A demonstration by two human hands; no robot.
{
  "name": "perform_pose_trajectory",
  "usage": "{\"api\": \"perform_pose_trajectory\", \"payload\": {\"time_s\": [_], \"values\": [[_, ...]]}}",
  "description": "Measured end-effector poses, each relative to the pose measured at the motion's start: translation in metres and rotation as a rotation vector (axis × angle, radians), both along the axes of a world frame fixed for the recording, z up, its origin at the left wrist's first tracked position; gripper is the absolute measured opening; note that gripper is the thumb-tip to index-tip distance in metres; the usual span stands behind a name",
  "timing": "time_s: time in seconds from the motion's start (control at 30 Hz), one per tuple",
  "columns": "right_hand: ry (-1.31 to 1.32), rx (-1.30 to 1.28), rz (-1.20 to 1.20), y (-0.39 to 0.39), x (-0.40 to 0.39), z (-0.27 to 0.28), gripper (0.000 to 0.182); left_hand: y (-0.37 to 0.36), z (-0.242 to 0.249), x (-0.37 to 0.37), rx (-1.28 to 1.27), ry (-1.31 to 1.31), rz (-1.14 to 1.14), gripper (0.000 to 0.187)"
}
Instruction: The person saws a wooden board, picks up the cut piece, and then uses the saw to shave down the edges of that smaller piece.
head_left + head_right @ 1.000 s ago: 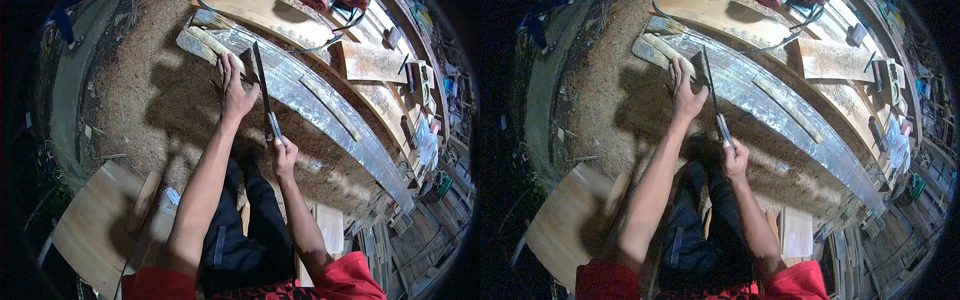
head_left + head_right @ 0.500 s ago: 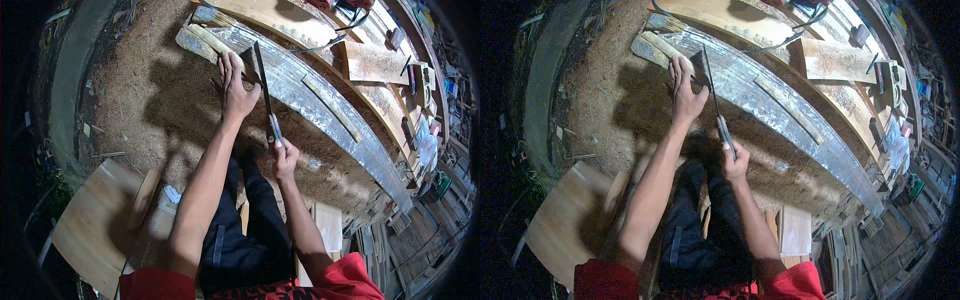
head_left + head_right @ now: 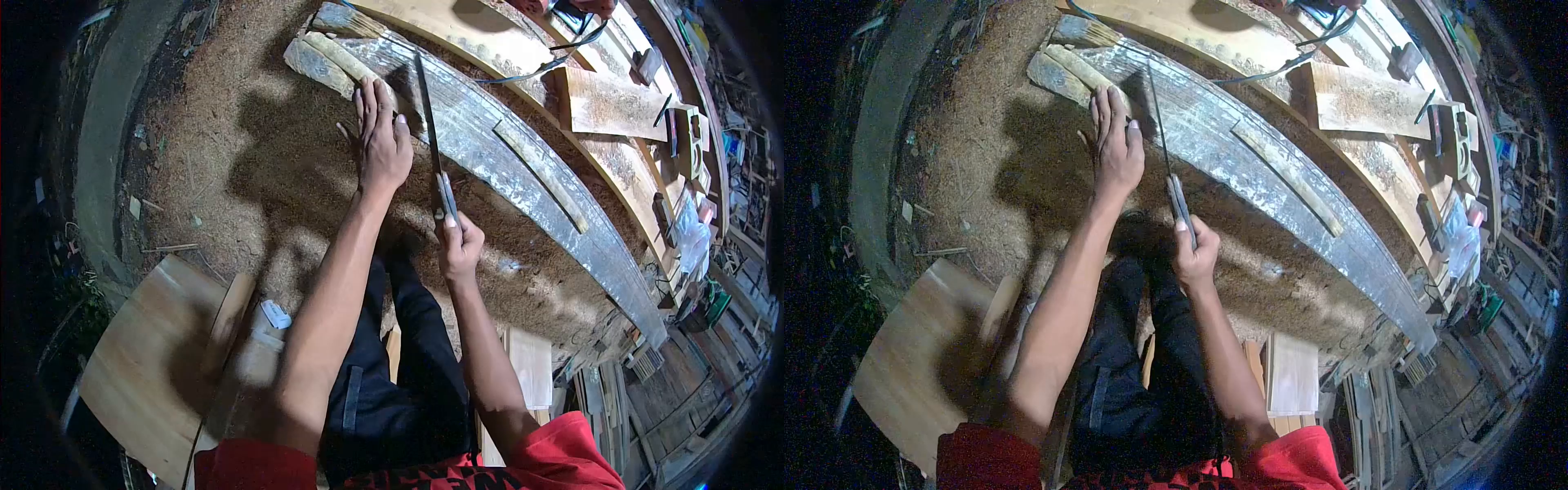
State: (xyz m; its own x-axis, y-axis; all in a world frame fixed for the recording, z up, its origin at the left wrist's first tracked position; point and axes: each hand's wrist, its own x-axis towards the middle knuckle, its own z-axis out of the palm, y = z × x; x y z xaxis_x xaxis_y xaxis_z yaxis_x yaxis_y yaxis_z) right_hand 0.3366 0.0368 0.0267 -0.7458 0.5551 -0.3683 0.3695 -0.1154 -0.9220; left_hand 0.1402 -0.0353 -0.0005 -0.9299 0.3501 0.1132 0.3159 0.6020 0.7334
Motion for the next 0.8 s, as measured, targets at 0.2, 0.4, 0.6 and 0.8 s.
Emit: {"api": "perform_pose_trajectory", "payload": {"time_s": [0.2, 0.4, 0.6, 0.8], "values": [[-0.013, -0.001, -0.008, 0.002, -0.004, 0.002, 0.037, -0.002, 0.003, 0.001, -0.082, 0.004, 0.004, 0.059], [-0.021, 0.056, -0.012, -0.008, 0.011, 0.009, 0.036, 0.003, 0.004, -0.001, -0.074, 0.026, 0.029, 0.059], [-0.006, 0.003, 0.0, -0.002, -0.005, -0.006, 0.034, 0.002, -0.004, 0.0, -0.123, 0.005, 0.075, 0.062], [-0.01, -0.016, 0.009, 0.006, 0.028, -0.018, 0.034, 0.0, 0.0, 0.003, -0.145, 0.004, 0.053, 0.056]]}}
